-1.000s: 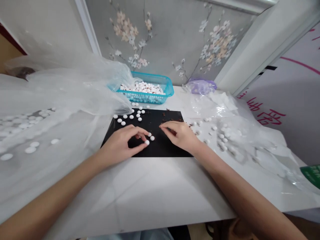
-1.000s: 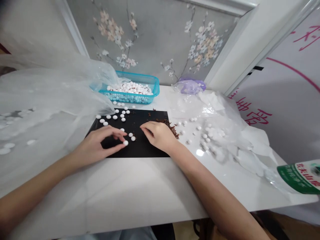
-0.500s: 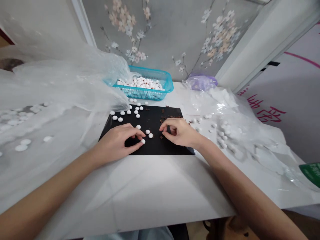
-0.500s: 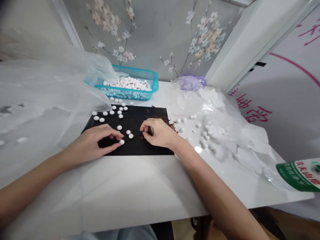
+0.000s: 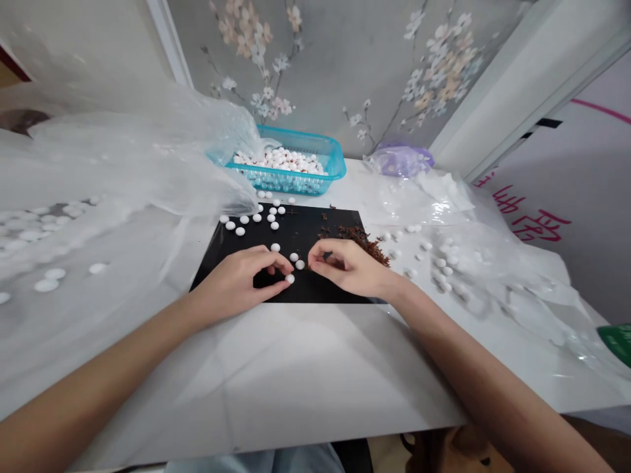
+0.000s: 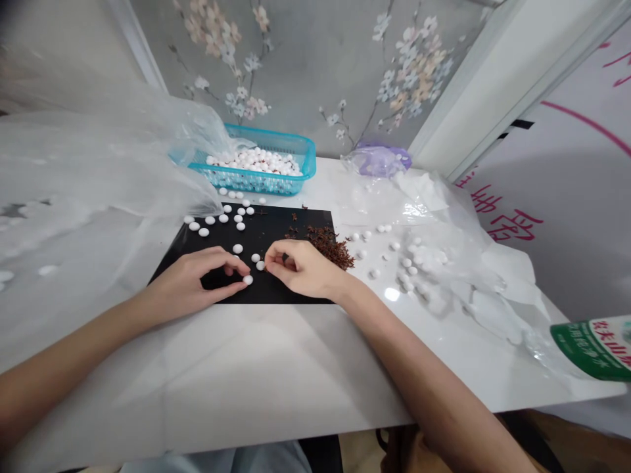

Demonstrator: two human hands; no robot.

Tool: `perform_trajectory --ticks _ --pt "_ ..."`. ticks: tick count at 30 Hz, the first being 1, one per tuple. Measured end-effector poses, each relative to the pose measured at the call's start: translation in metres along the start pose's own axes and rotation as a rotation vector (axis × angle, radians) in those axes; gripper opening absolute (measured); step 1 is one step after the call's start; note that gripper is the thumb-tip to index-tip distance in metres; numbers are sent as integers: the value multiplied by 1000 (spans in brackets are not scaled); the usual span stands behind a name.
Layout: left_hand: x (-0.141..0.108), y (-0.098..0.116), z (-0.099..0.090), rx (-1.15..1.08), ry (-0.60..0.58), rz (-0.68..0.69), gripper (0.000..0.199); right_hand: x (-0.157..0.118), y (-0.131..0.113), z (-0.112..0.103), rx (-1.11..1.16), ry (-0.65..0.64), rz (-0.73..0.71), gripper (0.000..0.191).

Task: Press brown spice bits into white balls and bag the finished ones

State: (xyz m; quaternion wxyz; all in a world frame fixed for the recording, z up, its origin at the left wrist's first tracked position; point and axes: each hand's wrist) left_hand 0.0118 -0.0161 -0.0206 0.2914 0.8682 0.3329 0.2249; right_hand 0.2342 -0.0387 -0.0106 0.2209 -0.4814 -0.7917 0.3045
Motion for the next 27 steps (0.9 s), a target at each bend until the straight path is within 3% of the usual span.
perform_trajectory --ticks 6,13,27 --pt "0 1 1 -61 -20 -28 19 1 -5 16 65 -37 5 10" --pt "0 2 1 -82 -22 -17 17 2 -4 20 59 -47 -11 12" --pt "0 4 4 -72 8 -16 11 1 -7 30 7 52 -4 9"
Point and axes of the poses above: each hand's wrist, its own x-axis towards the middle knuckle, its own z-axis out of the palm, y = z × x, and after that the axes turned 10 degrees about -x, right-handed
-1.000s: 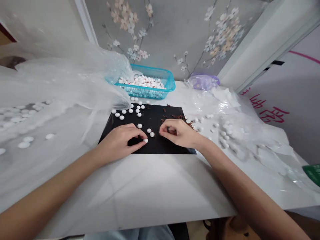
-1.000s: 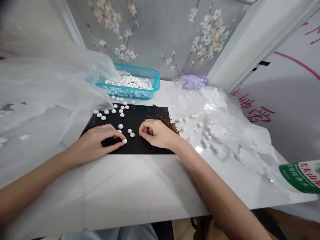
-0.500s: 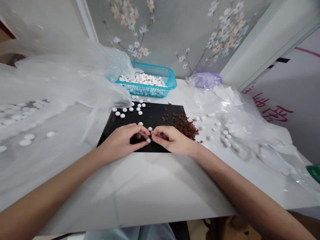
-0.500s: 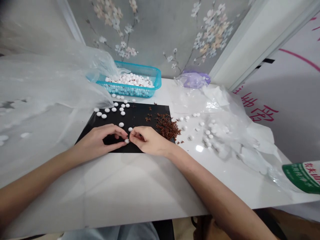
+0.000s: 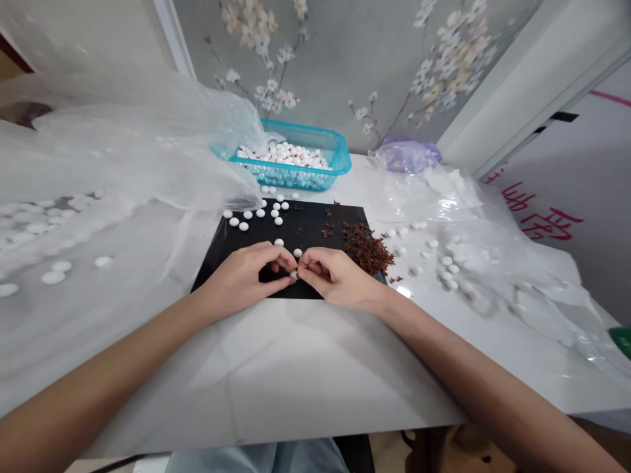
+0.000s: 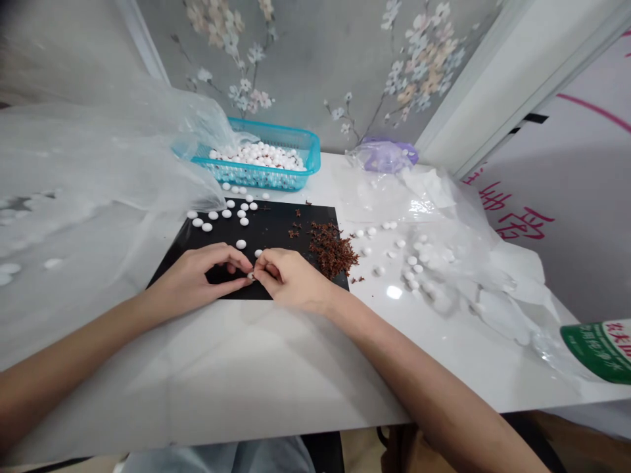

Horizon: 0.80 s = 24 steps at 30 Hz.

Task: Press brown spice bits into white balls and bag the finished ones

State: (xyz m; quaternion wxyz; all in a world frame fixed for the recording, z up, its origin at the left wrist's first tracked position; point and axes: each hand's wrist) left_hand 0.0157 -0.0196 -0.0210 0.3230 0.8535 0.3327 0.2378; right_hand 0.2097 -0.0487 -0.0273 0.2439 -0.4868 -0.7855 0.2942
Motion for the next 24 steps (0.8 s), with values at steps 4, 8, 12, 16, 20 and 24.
perform_trajectory --ticks 4,8,12,16,20,24 --pt "0 0 1 -1 23 -2 10 1 2 2 34 59 28 10" --pt "0 0 2 -9 35 2 9 1 3 2 80 57 67 10" --pt "0 0 2 -17 41 2 9 1 2 3 75 74 66 11" --pt "0 0 2 -22 35 4 8 1 1 4 77 95 66 11" --pt "0 1 2 -33 39 1 8 1 1 5 79 109 50 10" --pt "0 1 2 -37 44 11 8 2 3 6 87 104 76 11"
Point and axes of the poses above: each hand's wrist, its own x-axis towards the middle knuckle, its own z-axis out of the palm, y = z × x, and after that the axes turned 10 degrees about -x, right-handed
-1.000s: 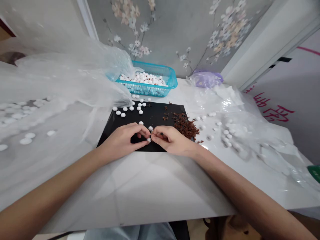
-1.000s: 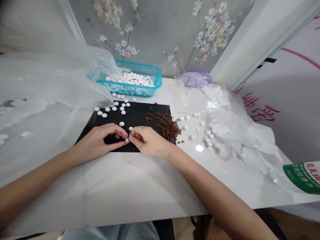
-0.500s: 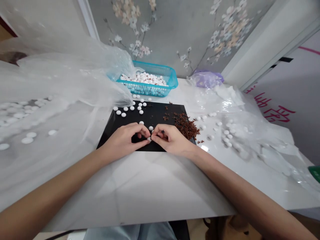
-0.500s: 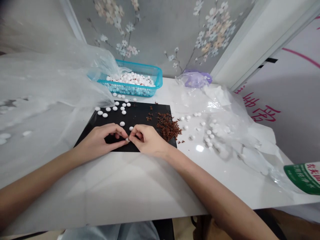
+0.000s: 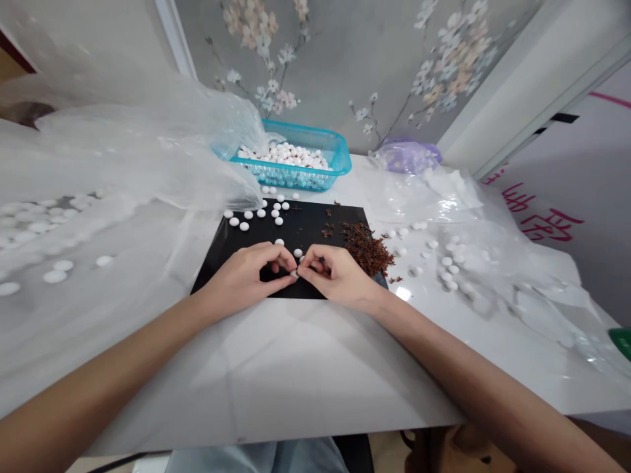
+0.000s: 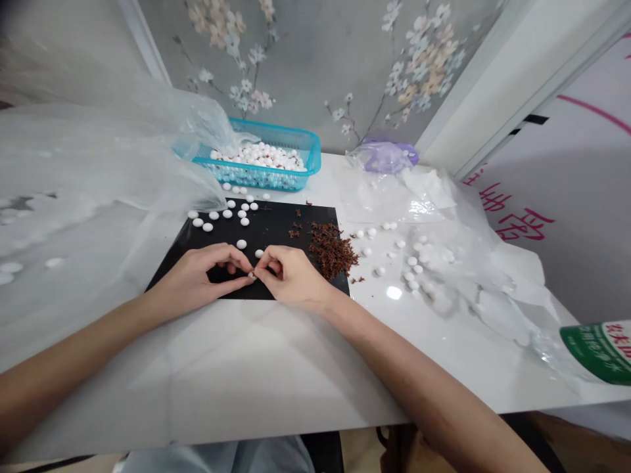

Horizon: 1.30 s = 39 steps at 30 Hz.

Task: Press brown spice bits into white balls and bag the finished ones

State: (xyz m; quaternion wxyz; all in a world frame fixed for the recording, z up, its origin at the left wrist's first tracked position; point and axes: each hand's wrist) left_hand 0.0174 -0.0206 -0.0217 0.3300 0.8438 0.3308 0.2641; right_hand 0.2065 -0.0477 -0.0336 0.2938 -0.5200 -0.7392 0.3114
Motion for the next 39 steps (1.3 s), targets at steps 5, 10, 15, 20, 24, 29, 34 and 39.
perform_trajectory --ticks 5,10,15,20,24,29,34,39 --pt "0 0 0 -4 -4 -8 8 0 -2 -1 20 -15 20 12" --pt "0 1 1 2 -4 -34 9 -1 -2 -1 0 -11 12 13" --pt "0 2 0 11 -7 -39 8 0 -1 1 -26 6 5 12" --pt "0 3 0 10 -2 -37 7 -1 -2 2 -16 -2 26 13" --pt "0 3 1 2 0 -29 7 -1 0 3 -12 -4 35 13" --pt "0 3 1 0 -10 -25 6 -2 2 5 10 -20 47 14" --pt "-1 3 1 6 -5 -27 7 -2 -2 4 -5 -7 57 14" --pt "-1 3 1 19 1 -30 8 -2 -7 3 -51 -11 82 12"
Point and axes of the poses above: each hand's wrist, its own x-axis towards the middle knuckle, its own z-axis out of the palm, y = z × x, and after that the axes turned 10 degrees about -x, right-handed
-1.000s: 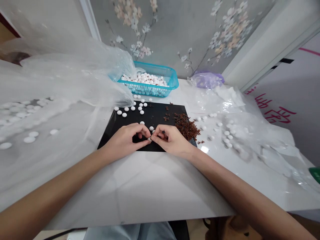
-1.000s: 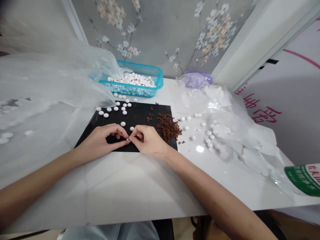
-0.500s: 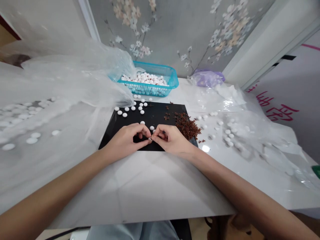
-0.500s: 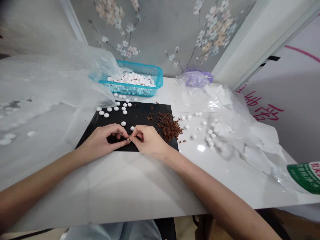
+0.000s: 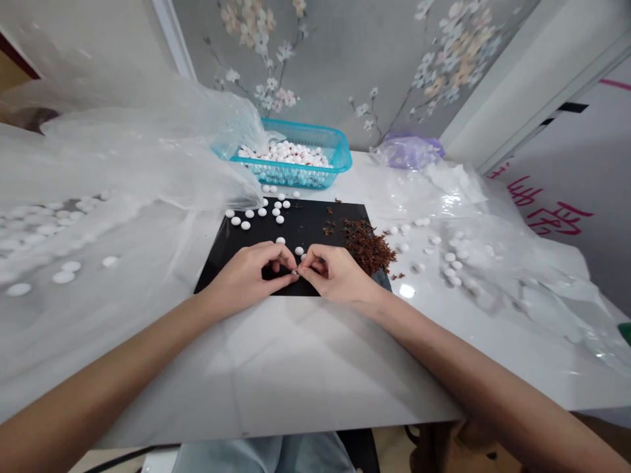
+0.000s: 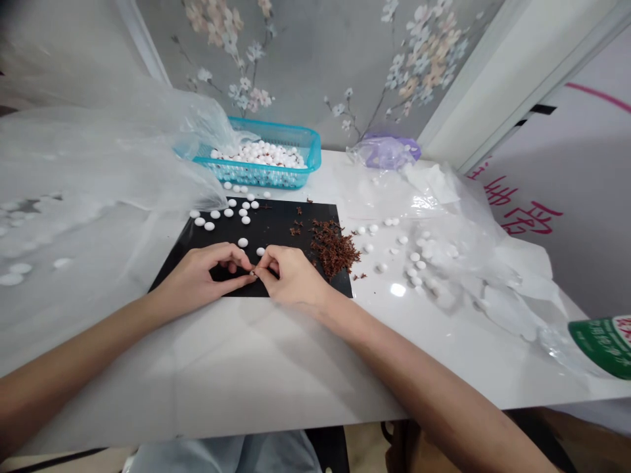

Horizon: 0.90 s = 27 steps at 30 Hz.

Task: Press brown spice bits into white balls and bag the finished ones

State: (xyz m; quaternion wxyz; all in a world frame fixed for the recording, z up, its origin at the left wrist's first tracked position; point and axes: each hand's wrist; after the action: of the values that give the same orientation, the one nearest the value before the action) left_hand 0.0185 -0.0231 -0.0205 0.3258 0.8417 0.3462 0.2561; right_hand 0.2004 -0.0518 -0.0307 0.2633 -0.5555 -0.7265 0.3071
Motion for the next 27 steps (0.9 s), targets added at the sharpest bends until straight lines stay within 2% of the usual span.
perform_trajectory --ticks 7,9,13,15,17,19,23,27 --pt "2 -4 -2 16 -21 -11 14 2 2 -6 -11 59 -60 8" --pt "2 -4 -1 25 -14 -8 16 7 10 -16 34 157 -30 8" --pt "1 -3 0 30 6 12 17 19 32 -46 -23 471 110 6" --pt "1 -3 0 45 32 16 17 21 42 -58 -118 505 175 5" --pt "1 -3 0 75 53 3 18 21 46 -67 -230 462 234 5" --pt "1 -3 0 108 61 -9 18 18 45 -73 -325 366 261 5" --pt "2 -2 1 139 45 26 15 12 36 -78 -392 141 212 7" --pt "3 -2 0 155 12 95 13 10 31 -75 -474 70 222 8"
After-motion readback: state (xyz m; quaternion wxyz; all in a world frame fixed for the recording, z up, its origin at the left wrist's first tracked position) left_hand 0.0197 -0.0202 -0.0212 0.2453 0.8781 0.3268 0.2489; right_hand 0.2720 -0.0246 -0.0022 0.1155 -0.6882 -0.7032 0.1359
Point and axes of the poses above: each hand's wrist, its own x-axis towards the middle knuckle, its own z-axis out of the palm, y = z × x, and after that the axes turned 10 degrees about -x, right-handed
